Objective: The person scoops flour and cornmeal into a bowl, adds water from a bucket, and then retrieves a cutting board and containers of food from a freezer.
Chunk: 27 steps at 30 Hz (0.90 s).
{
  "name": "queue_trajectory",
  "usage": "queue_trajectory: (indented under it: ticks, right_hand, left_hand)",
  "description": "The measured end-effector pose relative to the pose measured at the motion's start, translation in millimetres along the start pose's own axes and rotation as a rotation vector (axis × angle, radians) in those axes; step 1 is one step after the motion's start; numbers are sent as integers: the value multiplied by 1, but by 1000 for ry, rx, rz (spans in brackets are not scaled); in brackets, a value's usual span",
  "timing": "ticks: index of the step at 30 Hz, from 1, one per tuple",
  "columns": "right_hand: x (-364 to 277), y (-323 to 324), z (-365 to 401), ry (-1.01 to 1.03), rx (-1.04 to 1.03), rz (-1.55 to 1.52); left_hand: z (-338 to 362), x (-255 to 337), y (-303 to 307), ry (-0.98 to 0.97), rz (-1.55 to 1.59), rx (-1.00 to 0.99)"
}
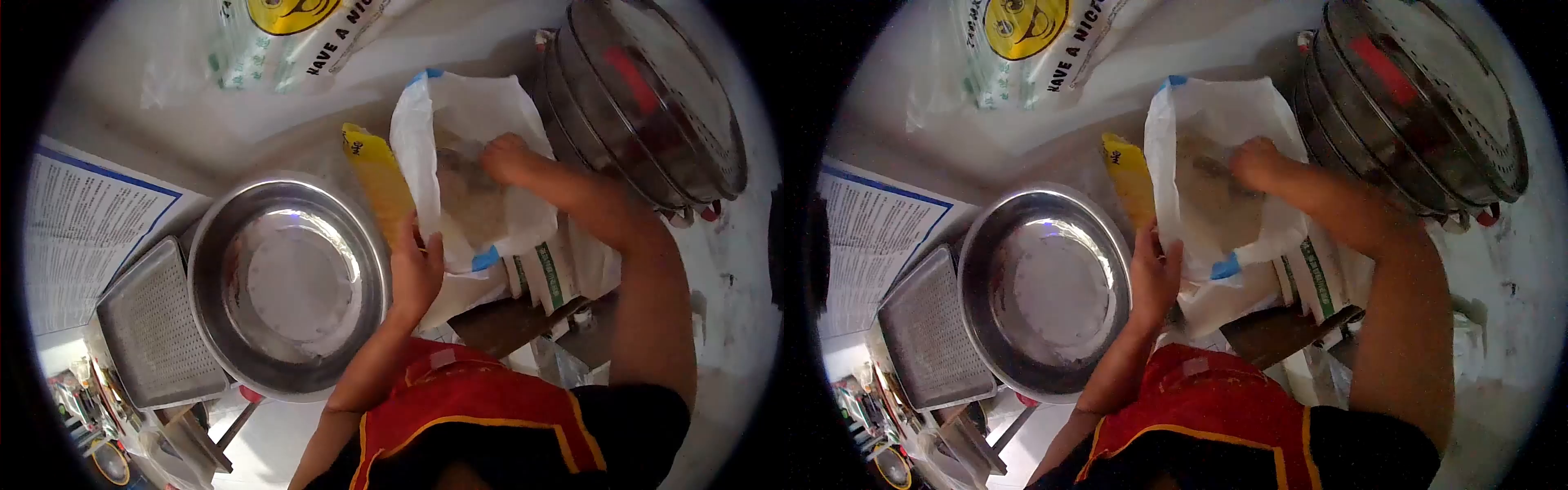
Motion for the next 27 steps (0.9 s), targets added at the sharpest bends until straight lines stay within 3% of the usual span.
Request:
queue_trajectory:
  ticks: [1, 4, 7, 12, 17, 20, 23, 27]
  right_hand:
    - [0, 14, 11, 6, 240, 55]
    - [7, 32, 8, -122, 26, 267]
    - [29, 22, -34, -175, 49, 266]
    - [-9, -26, -76, -162, -8, 352]
    - [-4, -20, -33, 38, -186, 211]
    - [-10, 11, 1, -16, -377, 207]
    - [6, -12, -19, -123, -228, 277]
    - [9, -64, -56, -209, -29, 49]
  left_hand:
    - [0, 0, 0, -10, 6, 6]
    - [-3, -15, 0, -116, 132, 74]
    - [-6, -8, 1, -52, 98, 8]
    - [-8, -5, 5, -41, 34, -11]
    - [-6, -2, 13, -84, 55, 17]
    - [1, 3, 11, -94, 92, -24]
    - [7, 7, 11, -82, 97, -45]
    - [11, 3, 11, -82, 159, -52]
Point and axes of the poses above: each hand's wrist, its own z-axis away from the middle knuckle, its own y-axis out of the back of the hand, x = y × z, the point moved 6 cm from there along -z, towards the middle knuckle, and after that the axes turned 15 degrees about -x, right-handed, at the moved point
